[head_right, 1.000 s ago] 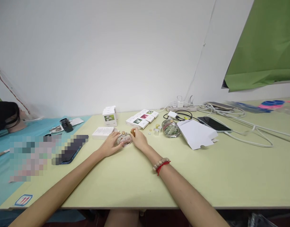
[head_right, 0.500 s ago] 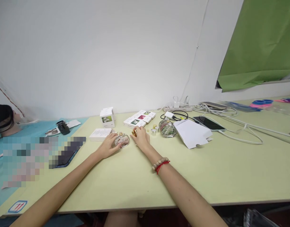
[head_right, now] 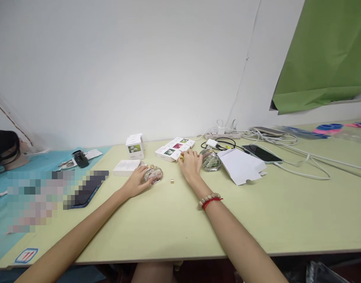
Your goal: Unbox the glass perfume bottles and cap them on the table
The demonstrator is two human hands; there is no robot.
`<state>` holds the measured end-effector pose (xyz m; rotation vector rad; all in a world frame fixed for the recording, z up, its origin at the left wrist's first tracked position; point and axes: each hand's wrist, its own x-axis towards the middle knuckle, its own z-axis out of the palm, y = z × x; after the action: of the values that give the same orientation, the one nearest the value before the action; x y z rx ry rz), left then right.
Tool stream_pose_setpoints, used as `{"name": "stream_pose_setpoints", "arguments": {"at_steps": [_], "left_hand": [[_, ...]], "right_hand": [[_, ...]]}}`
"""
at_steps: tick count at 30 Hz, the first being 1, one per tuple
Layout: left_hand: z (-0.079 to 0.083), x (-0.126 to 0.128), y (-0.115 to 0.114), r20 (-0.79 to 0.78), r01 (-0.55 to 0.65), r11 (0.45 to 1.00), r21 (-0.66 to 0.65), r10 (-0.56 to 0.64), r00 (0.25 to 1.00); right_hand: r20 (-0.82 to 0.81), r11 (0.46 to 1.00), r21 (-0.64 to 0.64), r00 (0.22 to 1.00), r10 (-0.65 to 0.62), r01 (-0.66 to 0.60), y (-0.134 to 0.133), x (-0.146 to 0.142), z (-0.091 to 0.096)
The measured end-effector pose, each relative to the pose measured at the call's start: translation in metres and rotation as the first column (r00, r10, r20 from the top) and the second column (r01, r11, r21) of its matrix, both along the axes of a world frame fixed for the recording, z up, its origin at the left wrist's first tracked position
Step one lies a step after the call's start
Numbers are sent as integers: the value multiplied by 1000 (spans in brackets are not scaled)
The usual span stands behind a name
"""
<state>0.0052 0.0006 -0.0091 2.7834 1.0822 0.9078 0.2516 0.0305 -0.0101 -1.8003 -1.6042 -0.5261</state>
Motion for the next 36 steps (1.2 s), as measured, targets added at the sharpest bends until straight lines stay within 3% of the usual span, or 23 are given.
{"name": "stream_pose_setpoints", "arguments": {"at_steps": [7,14,21,25,31,36], "left_hand": [[0,0,0,17,5,1000,2,-5,1000],[-1,0,1,20,9,1000,13,-9,1000],[0,0,1,17,5,1000,13,-5,1000],[-1,-1,1,8,-1,1000,-4,1,1000],[-1,0,1,25,-6,1000,-14,7,1000],[-1,0,1,36,0,1000,-10,0,999]], "right_hand": [[-31,996,-22,995,-90,90,7,18,-6],[-21,989,-138,998,-54,51,7,19,-7],[-73,998,-19,995,-69,67,0,28,16],[-111,991,-129,993,-37,23,-1,34,20],[109,969,-245,994,3,23,3,27,2],[172,958,-285,984,52,-1,0,25,3]]}}
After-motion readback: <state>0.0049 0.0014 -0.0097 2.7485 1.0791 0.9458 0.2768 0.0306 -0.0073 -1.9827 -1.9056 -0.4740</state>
